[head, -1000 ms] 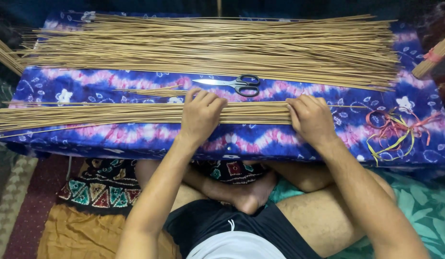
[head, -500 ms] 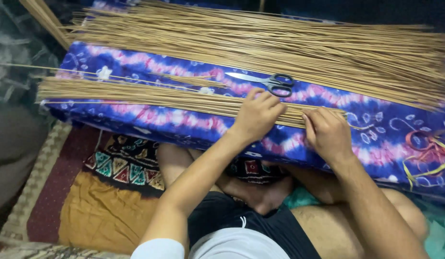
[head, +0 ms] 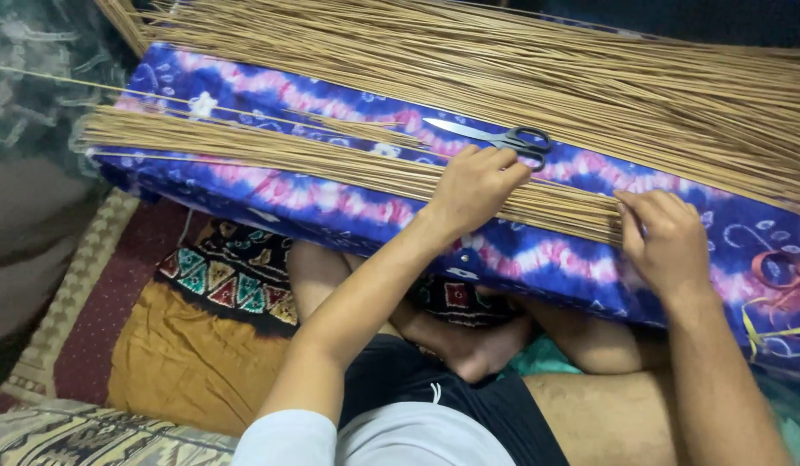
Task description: Sorting, aligning, and trimming thin wooden sticks on a table to prepare them for bundling.
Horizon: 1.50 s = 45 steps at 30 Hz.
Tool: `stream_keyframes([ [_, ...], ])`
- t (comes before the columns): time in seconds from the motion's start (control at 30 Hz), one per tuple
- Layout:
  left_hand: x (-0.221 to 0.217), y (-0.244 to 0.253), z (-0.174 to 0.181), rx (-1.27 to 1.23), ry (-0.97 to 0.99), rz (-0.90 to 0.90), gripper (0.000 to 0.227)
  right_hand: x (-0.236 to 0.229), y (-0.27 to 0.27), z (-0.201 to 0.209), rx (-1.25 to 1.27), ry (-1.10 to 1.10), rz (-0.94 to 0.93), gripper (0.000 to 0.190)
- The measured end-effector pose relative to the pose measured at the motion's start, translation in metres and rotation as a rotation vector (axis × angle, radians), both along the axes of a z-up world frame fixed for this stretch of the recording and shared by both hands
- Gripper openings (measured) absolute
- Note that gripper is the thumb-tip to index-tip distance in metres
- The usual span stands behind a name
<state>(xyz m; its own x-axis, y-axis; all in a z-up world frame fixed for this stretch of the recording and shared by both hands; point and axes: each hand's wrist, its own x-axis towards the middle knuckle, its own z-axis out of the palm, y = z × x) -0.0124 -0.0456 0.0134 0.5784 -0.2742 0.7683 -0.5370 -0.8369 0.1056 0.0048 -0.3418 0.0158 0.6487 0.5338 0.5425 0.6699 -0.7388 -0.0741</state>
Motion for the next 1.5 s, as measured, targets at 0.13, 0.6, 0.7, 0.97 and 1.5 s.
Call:
stream_keyframes([
  [0.13, 0.002, 0.006, 0.008, -0.041, -0.015, -0.062, 0.010, 0.009, -0.015, -0.004, 0.077, 0.022, -0.034, 0.020],
  [0.6, 0.008, 0.031, -0.020, 0.111, 0.018, -0.035, 0.010, 0.014, -0.033, -0.029, 0.224, 0.036, -0.006, 0.013],
  [0.7, 0.006, 0.035, -0.018, 0.084, 0.073, -0.076, 0.011, 0.014, -0.034, -0.030, 0.230, 0.016, -0.014, 0.009],
  [0.97, 0.000, 0.040, -0.016, 0.137, 0.269, -0.076, 0.029, 0.015, -0.032, -0.037, 0.241, -0.014, -0.035, 0.010],
  [1.5, 0.009, 0.039, -0.014, 0.164, 0.347, -0.063, 0.025, 0.019, -0.034, -0.045, 0.244, -0.008, -0.045, 0.010],
])
